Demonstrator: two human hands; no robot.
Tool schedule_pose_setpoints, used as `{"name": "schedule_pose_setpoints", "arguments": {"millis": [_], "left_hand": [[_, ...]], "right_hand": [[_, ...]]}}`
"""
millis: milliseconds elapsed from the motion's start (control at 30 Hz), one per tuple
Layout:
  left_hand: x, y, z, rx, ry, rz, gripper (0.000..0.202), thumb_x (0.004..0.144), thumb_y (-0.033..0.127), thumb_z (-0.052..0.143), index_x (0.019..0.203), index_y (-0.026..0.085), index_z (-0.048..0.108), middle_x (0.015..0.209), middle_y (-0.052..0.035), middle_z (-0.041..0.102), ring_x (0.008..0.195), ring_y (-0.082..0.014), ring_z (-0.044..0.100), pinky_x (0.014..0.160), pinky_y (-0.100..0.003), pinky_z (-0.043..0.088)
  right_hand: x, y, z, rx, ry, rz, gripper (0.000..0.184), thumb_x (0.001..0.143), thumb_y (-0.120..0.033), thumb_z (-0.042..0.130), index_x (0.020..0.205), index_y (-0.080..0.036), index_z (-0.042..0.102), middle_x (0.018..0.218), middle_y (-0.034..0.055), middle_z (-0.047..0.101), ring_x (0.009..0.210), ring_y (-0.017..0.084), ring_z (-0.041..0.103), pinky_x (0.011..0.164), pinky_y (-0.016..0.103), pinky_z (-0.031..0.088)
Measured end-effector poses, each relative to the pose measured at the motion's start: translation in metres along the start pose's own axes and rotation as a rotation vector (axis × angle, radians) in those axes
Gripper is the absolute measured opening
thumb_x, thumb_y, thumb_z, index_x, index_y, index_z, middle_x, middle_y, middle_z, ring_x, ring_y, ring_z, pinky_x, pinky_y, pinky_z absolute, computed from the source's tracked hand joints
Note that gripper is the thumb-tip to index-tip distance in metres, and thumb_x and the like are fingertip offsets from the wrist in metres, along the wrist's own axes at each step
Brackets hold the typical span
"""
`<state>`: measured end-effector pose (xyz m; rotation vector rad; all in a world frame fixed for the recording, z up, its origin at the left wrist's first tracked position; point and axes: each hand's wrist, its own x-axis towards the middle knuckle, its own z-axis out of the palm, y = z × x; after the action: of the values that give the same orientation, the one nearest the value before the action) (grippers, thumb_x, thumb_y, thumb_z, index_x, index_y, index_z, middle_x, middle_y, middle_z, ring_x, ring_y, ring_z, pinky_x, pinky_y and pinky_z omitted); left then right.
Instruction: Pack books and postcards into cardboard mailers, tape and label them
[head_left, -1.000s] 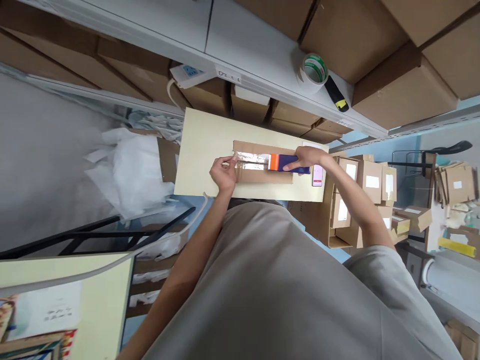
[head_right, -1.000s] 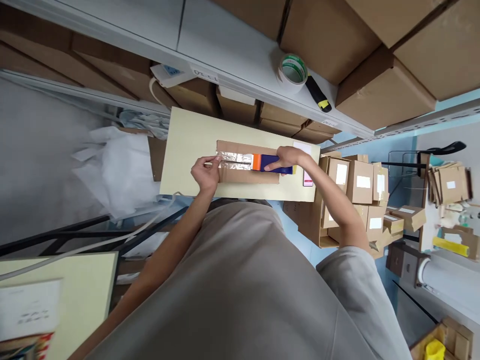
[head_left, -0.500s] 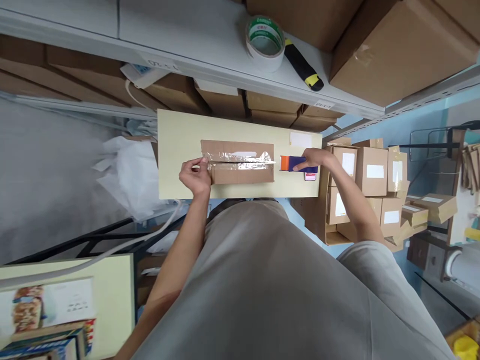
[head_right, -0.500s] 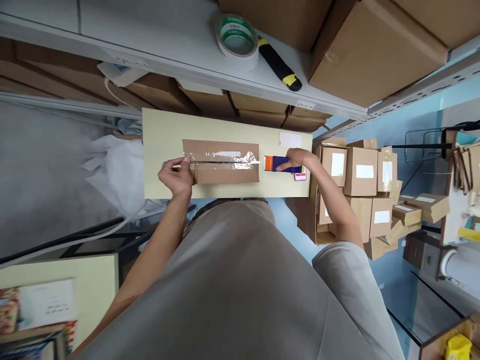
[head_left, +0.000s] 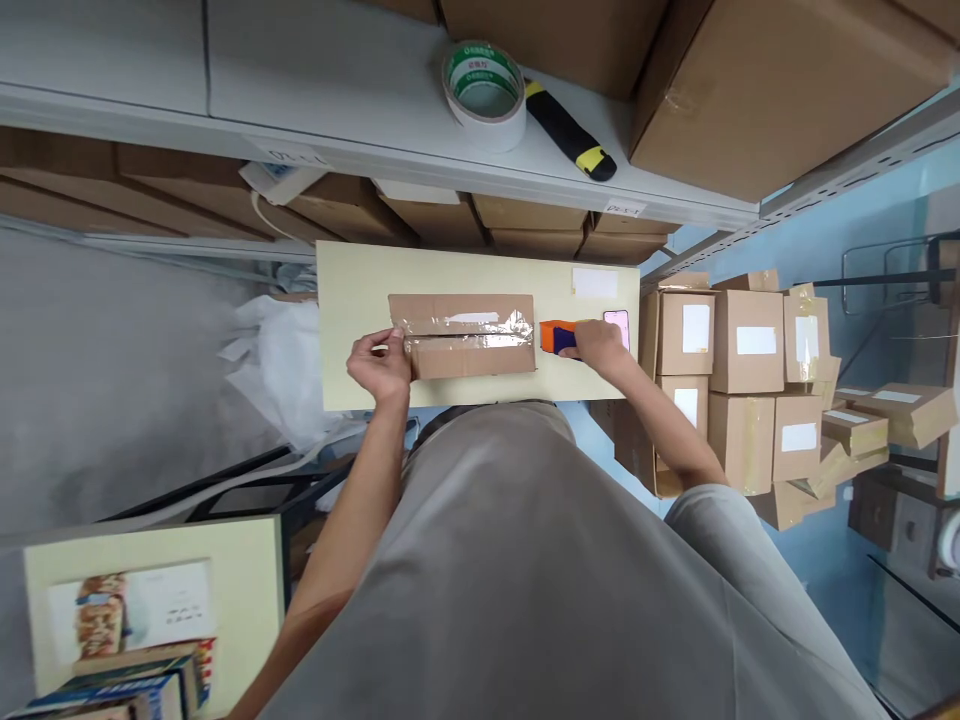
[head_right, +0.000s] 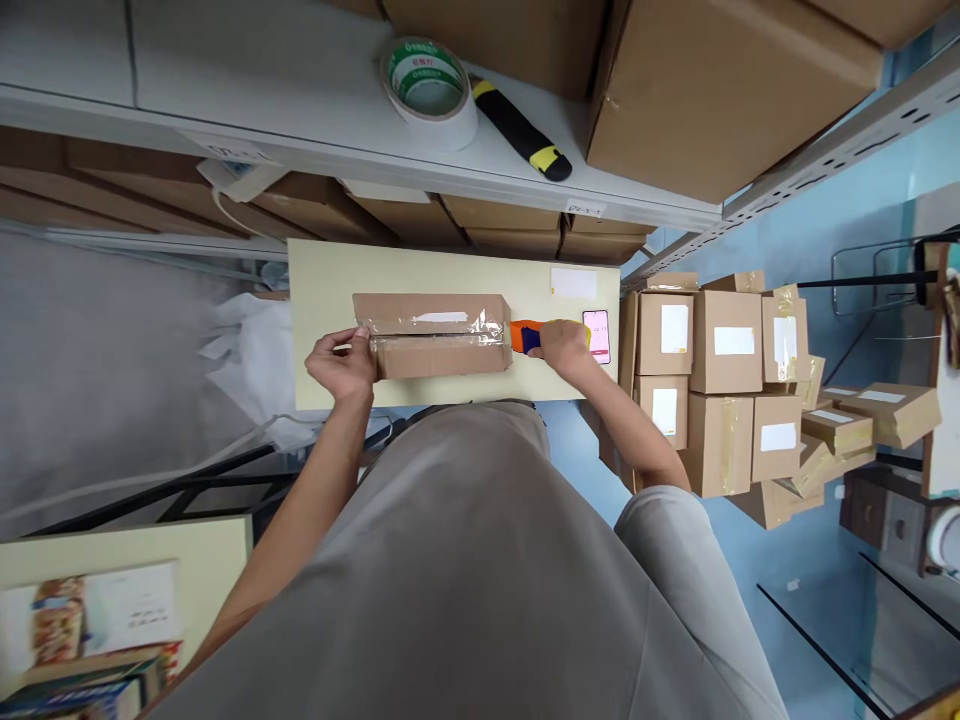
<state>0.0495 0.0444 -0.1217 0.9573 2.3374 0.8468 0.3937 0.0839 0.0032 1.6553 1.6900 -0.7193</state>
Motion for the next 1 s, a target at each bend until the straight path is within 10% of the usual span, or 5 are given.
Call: {"name": "schedule_pose_setpoints", "arguments": {"millis": [233,500,667,1000], "left_hand": [[-0.003,0.007,-0.003,-0.018,-0.014,-0.017,0.01,0.096,0.028,0.071,0.097,0.018,0.072,0.107,-0.0087,0.076,0.093,-0.0232,0.068,0.093,-0.037,0.058],[0.0,0.018,-0.011,-0.087,0.01,-0.059,0.007,0.097,0.018,0.073,0.092,0.014,0.07,0.098,-0.0031,0.069,0.08,-0.0139,0.056,0.085,-0.028,0.052],[0.007,0.012,-0.017,-0.074,0.039,-0.075,0.005,0.101,0.016,0.072,0.099,0.012,0.069,0.099,-0.0011,0.067,0.083,-0.0123,0.055,0.089,-0.026,0.052],[-0.006,0.005,-0.02,0.025,-0.049,0.024,0.064,0.092,0.04,0.088,0.142,0.007,0.066,0.145,-0.0257,0.07,0.14,-0.0389,0.065,0.127,-0.052,0.047]], "right_hand": [[0.022,-0.013,0.057,0.062,0.227,0.157,0.038,0.112,-0.027,0.061,0.133,0.0,0.077,0.127,0.0365,0.079,0.121,0.048,0.077,0.106,0.06,0.055],[0.051,-0.02,0.118,0.294,0.283,0.283,0.058,0.121,-0.035,0.04,0.157,0.009,0.047,0.13,0.0349,0.078,0.127,0.038,0.074,0.119,0.05,0.046],[0.058,-0.057,0.15,0.378,0.292,0.294,0.046,0.121,-0.032,0.04,0.149,0.001,0.055,0.139,0.0339,0.075,0.136,0.034,0.07,0.122,0.046,0.046],[0.008,-0.067,0.097,0.442,0.416,0.161,0.055,0.121,-0.034,0.025,0.148,-0.004,0.061,0.128,0.0268,0.08,0.125,0.034,0.076,0.11,0.04,0.052]]}}
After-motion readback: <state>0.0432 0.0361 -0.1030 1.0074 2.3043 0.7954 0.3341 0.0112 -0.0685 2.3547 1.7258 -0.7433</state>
